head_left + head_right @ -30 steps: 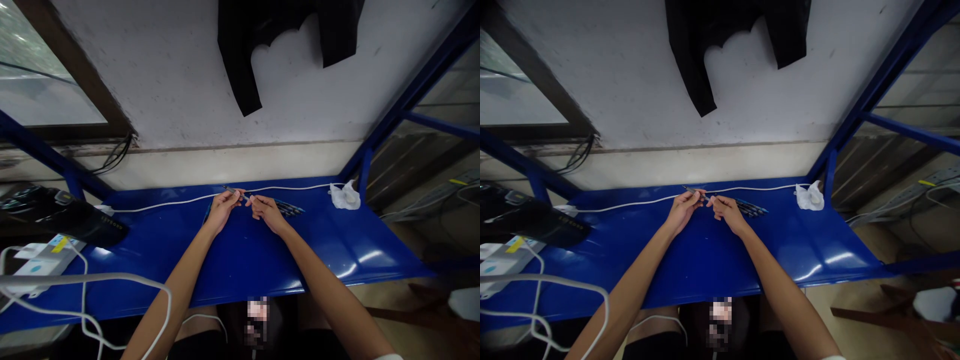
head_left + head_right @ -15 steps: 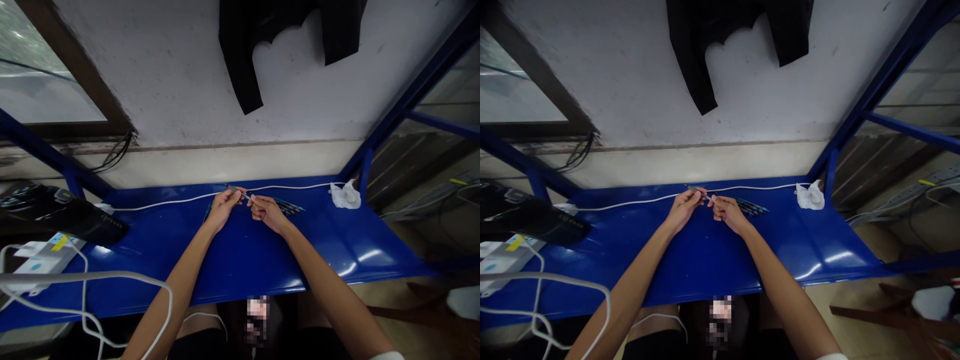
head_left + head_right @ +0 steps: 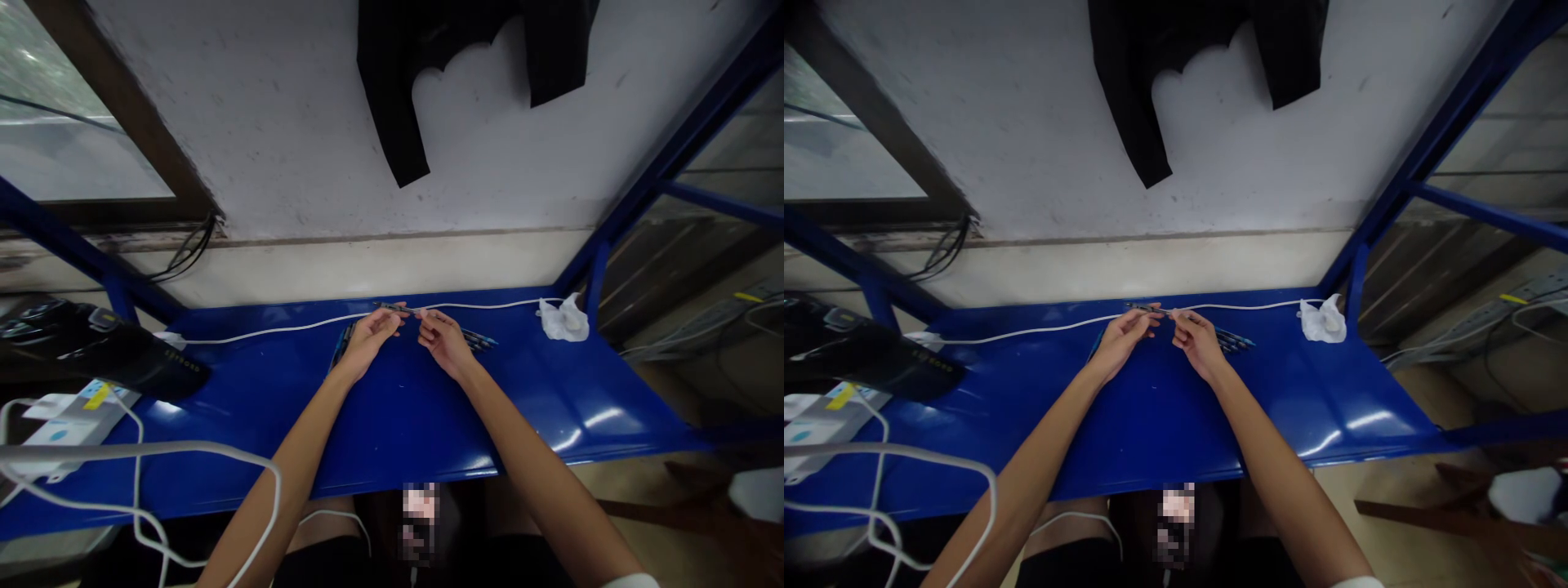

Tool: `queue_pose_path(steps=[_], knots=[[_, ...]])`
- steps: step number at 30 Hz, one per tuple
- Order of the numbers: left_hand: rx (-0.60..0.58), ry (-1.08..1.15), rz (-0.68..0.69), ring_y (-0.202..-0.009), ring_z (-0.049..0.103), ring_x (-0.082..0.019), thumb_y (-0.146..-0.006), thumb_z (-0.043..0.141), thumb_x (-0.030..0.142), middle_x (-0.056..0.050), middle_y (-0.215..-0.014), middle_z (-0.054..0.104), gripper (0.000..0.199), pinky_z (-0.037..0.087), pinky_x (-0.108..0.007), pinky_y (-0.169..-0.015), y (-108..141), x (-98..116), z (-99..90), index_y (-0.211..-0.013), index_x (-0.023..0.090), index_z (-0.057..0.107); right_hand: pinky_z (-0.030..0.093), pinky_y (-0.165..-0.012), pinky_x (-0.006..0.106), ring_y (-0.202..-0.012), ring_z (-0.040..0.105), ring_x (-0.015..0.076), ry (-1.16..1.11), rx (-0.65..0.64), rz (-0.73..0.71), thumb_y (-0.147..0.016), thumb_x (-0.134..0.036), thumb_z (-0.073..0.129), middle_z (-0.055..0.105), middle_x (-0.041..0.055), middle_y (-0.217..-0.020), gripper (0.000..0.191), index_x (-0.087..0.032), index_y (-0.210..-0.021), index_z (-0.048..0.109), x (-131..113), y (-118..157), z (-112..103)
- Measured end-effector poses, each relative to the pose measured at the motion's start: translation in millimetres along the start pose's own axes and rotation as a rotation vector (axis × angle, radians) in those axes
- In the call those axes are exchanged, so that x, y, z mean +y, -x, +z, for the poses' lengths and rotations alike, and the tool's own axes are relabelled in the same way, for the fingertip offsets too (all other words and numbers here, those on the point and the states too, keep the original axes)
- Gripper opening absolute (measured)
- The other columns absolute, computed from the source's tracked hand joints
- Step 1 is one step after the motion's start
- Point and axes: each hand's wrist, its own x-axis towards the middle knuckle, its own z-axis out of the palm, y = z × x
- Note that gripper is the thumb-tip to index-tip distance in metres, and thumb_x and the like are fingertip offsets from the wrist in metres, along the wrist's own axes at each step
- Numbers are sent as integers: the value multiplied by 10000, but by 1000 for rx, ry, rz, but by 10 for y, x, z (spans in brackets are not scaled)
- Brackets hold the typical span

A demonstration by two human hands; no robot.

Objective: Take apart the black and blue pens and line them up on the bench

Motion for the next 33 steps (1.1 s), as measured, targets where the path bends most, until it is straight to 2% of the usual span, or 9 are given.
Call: queue_pose_path(steps=[5, 9, 11, 15, 18, 21, 25, 29, 33], knots=[[207, 236, 9, -1108, 742, -214, -872, 806, 827, -122, -1210, 824, 701, 571, -300, -928, -53, 88, -68, -1205, 213, 864, 527, -719, 251, -819, 655, 122, -108, 133, -71, -715, -436, 1068, 752, -26, -929, 425, -243, -908, 741, -38, -61, -71], [341, 302, 33, -974, 723, -167, -886, 781, 836, -105, -1063, 794, 700, 560, -259, -861, -98, 169, -228, -1088, 173, 882, 601, -899, 308, -1058, 748, 177, -197, 145, -75, -817, -367, 1004, 799, 3, -1041, 322, -238, -932, 732, -55, -73, -83], [382, 330, 51, -934, 714, -161, -892, 788, 818, -94, -1001, 774, 669, 558, -256, -839, -113, 193, -301, -1034, 170, 878, 617, -920, 325, -978, 747, 163, -282, 133, -81, -898, -281, 931, 769, -5, -961, 235, -231, -928, 704, -69, -67, -71], [430, 316, 95, -892, 710, -161, -915, 787, 779, -76, -938, 756, 609, 554, -263, -809, -136, 212, -396, -990, 179, 863, 497, -581, 237, -544, 452, 95, -465, 57, -43, -1054, -291, 756, 460, -90, -650, 217, -232, -899, 616, -123, -55, -89], [447, 47, 197, -900, 734, -184, -955, 807, 674, -72, -950, 793, 478, 567, -301, -847, -106, 243, -475, -974, 199, 854, 304, -435, 235, -477, 238, 101, -557, 10, 11, -1133, -478, 586, 286, -103, -598, 440, -255, -775, 462, -163, -49, -169], [333, -434, 258, -993, 789, -244, -990, 816, 556, -73, -989, 850, 336, 587, -391, -1007, 11, 280, -610, -975, 225, 866, 183, -409, 247, -483, 99, 105, -596, 6, 61, -1114, -474, 494, 177, -107, -584, 504, -277, -709, 269, -173, -48, -267], [108, -845, 274, -1225, 784, -309, -1039, 756, 527, -91, -1242, 863, 321, 563, -537, -1176, 251, 223, -791, -1189, 271, 878, 121, -416, 259, -509, 18, 106, -597, 1, 86, -1024, -423, 489, 114, -106, -575, 477, -281, -714, 155, -157, -54, -339], [-65, -1079, 220, -1552, 608, -356, -1058, 716, 529, -101, -1594, 707, 436, 453, -652, -1322, 447, 56, -834, -1401, 277, 811, 148, -425, 251, -515, 34, 99, -598, -30, 74, -946, -427, 587, 139, -114, -574, 487, -280, -716, 183, -154, -51, -336], [-72, -1174, 192, -1702, 417, -346, -1140, 555, 453, -114, -1762, 529, 497, 366, -674, -1376, 613, -32, -733, -1570, 245, 690, 182, -429, 238, -511, 72, 96, -586, -59, 54, -919, -444, 651, 193, -113, -567, 505, -277, -708, 224, -160, -47, -333]])
